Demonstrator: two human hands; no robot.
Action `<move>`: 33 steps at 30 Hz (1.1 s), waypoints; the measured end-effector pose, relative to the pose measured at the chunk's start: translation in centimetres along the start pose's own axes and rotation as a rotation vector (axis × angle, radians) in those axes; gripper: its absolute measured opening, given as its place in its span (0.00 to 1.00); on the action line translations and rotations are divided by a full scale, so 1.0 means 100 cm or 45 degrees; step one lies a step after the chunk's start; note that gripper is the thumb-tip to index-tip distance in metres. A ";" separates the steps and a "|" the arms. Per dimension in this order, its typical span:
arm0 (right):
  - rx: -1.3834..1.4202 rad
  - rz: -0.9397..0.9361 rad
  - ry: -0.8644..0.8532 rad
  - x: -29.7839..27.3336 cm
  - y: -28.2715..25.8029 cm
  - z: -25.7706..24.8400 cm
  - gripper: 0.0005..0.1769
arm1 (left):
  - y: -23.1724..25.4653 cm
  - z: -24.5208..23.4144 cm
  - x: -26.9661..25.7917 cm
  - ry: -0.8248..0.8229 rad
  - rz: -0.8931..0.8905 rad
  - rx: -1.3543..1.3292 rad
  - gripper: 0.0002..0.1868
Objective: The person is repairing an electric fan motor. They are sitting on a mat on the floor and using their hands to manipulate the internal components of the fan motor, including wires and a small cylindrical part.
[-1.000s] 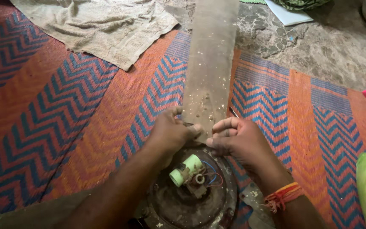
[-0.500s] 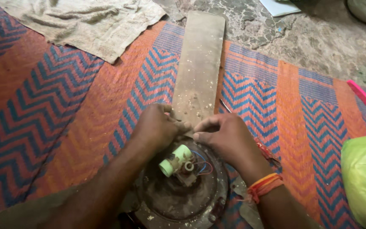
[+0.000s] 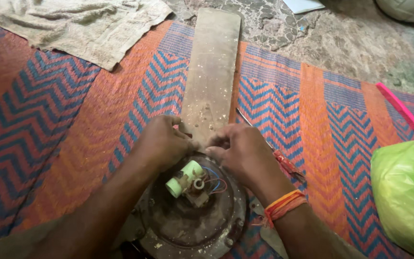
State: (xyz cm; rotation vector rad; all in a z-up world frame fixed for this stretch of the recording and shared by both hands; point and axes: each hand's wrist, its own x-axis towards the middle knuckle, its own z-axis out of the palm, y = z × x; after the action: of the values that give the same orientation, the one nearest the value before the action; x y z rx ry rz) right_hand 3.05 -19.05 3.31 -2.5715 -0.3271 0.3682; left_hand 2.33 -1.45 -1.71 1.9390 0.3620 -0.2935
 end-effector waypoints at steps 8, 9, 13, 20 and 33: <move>-0.091 -0.259 0.043 0.001 0.006 -0.001 0.10 | 0.008 0.000 -0.006 0.069 -0.013 0.222 0.20; -0.091 -0.292 0.043 0.000 0.007 0.000 0.09 | 0.010 0.000 -0.007 0.086 -0.007 0.267 0.19; 0.021 -0.392 0.046 0.003 0.008 0.012 0.09 | 0.011 0.002 -0.011 0.098 0.066 0.494 0.24; -0.021 -0.384 0.096 0.005 0.017 0.014 0.09 | 0.001 0.006 -0.006 0.096 0.131 0.516 0.17; -0.104 -0.623 0.310 0.000 0.017 0.017 0.10 | 0.003 -0.001 -0.004 0.031 -0.001 0.486 0.21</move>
State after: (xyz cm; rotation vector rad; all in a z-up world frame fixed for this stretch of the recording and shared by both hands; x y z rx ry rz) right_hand 2.80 -19.69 1.03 -2.4680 -0.8671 -0.1370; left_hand 2.10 -1.56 -1.26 2.3182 0.3408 -0.3594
